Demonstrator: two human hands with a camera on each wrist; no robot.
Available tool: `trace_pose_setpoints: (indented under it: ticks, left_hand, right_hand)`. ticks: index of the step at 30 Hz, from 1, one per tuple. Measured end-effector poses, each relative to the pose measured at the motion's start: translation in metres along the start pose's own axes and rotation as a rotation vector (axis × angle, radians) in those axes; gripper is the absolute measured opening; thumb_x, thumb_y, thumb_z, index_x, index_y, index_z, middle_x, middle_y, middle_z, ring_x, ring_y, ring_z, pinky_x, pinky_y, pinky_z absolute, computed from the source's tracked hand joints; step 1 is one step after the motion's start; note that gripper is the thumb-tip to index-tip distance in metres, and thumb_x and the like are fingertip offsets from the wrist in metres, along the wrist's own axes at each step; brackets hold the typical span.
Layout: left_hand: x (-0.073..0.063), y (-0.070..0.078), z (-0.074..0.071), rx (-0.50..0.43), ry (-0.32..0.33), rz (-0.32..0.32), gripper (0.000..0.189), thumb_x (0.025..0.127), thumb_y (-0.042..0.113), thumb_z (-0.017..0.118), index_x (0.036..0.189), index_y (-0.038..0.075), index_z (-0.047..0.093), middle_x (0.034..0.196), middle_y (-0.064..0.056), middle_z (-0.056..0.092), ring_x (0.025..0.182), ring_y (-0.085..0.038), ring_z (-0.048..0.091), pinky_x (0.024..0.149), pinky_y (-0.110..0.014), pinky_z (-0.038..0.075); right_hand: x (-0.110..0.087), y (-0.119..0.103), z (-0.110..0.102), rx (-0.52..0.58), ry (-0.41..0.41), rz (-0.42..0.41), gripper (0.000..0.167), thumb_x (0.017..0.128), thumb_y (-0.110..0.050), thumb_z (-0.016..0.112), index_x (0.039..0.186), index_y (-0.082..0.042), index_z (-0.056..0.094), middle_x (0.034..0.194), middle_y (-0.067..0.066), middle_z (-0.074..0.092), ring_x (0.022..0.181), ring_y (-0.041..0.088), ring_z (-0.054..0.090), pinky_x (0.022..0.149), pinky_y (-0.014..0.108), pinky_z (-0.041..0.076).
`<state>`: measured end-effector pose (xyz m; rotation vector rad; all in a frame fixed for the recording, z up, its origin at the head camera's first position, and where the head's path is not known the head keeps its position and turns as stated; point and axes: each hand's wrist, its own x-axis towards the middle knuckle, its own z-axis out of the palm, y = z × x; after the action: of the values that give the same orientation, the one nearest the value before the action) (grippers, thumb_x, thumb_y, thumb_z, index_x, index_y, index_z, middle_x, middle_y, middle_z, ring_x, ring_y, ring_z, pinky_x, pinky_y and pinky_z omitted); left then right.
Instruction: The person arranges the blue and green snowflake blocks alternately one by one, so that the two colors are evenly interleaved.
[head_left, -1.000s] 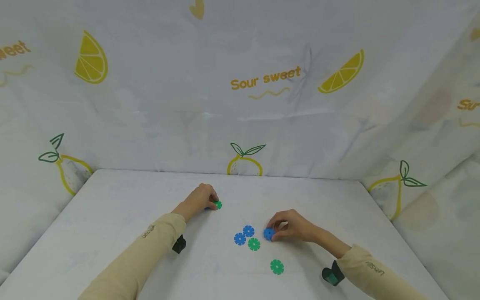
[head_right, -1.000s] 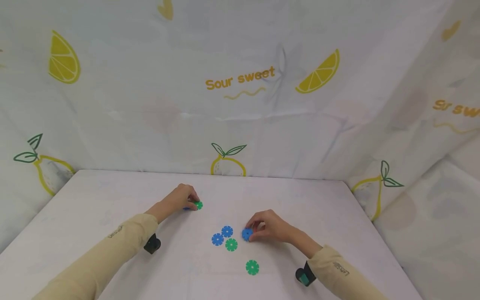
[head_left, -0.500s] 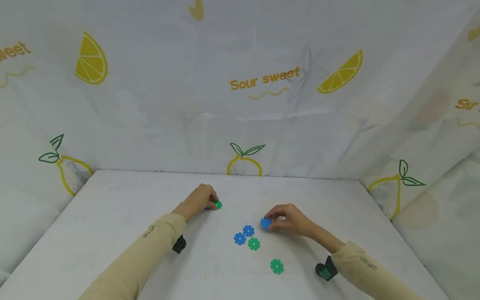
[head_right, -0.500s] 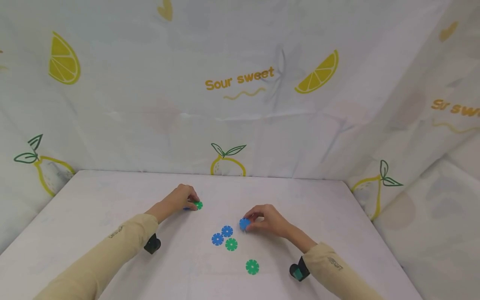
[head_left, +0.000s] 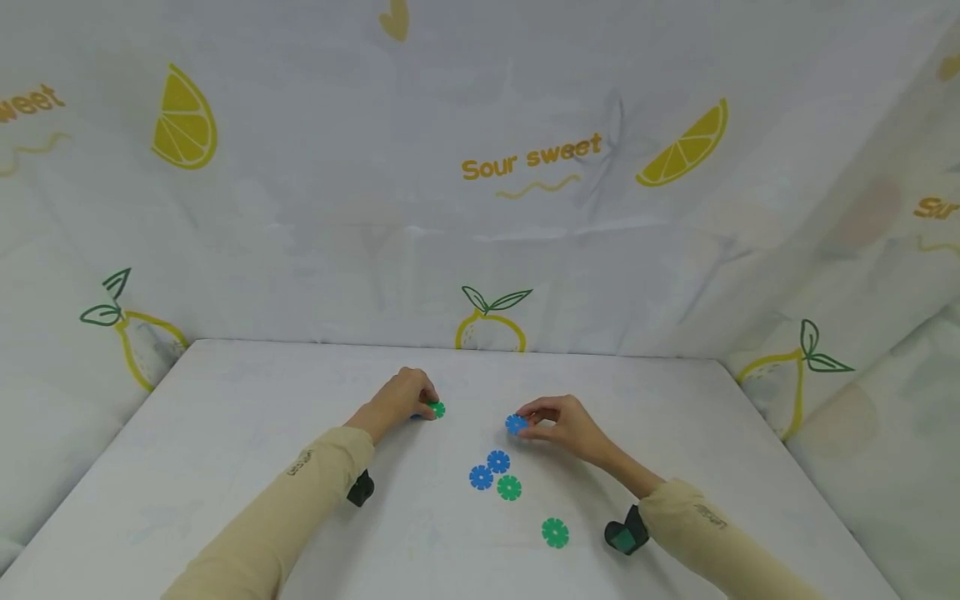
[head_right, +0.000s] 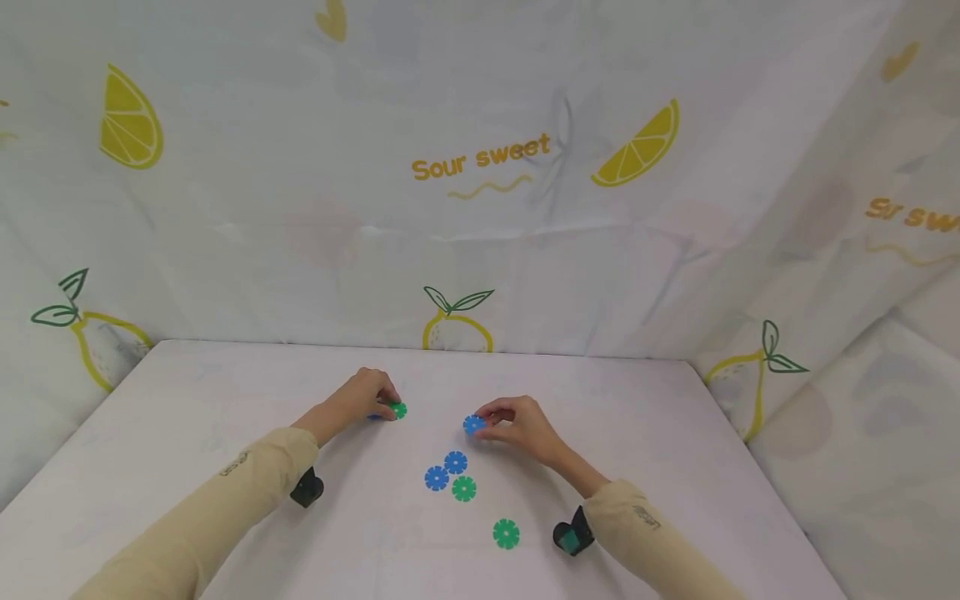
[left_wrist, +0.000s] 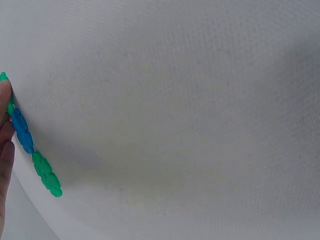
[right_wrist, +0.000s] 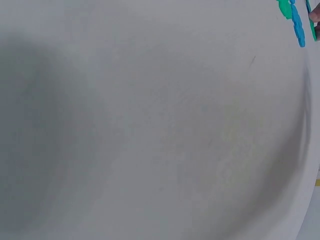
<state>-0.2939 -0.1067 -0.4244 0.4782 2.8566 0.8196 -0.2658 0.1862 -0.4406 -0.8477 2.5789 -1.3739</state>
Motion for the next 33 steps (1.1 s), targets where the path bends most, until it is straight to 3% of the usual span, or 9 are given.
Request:
trace_pose_setpoints:
  ticks: [8, 16, 23, 33]
  left_hand:
    - [0.000, -0.002, 0.000, -0.003, 0.001, -0.004, 0.017, 0.072, 0.006, 0.082, 0.087, 0.003, 0.074, 0.087, -0.004, 0.067, 0.084, -0.017, 0.061, 0.080, -0.032, 0.052]
    - [0.003, -0.002, 0.002, -0.002, -0.004, -0.001, 0.017, 0.072, 0.006, 0.082, 0.087, 0.003, 0.075, 0.084, -0.003, 0.067, 0.083, -0.016, 0.061, 0.079, -0.031, 0.052]
    - [0.002, -0.002, 0.003, 0.004, -0.001, -0.006, 0.017, 0.072, 0.005, 0.082, 0.088, 0.003, 0.075, 0.086, -0.005, 0.068, 0.083, -0.018, 0.063, 0.079, -0.032, 0.053]
    - [0.003, -0.004, 0.002, -0.001, -0.012, -0.003, 0.018, 0.074, 0.006, 0.081, 0.091, 0.003, 0.074, 0.089, -0.005, 0.069, 0.087, -0.018, 0.064, 0.082, -0.032, 0.052]
  right_hand:
    - [0.019, -0.003, 0.011, 0.042, 0.001, 0.020, 0.028, 0.080, -0.007, 0.077, 0.105, 0.004, 0.069, 0.098, 0.013, 0.069, 0.080, 0.016, 0.063, 0.080, 0.025, 0.054]
    - [0.038, -0.003, 0.019, 0.033, 0.033, 0.071, 0.027, 0.080, -0.006, 0.077, 0.104, 0.004, 0.070, 0.095, 0.012, 0.069, 0.078, 0.015, 0.061, 0.075, 0.019, 0.052]
    - [0.049, -0.003, 0.029, 0.025, 0.049, 0.069, 0.027, 0.080, -0.007, 0.077, 0.102, 0.006, 0.069, 0.094, 0.014, 0.070, 0.078, 0.016, 0.064, 0.073, 0.018, 0.052]
    - [0.063, -0.009, 0.037, -0.036, 0.004, 0.185, 0.025, 0.079, -0.013, 0.079, 0.099, 0.000, 0.072, 0.086, 0.004, 0.069, 0.075, 0.010, 0.061, 0.074, 0.022, 0.052]
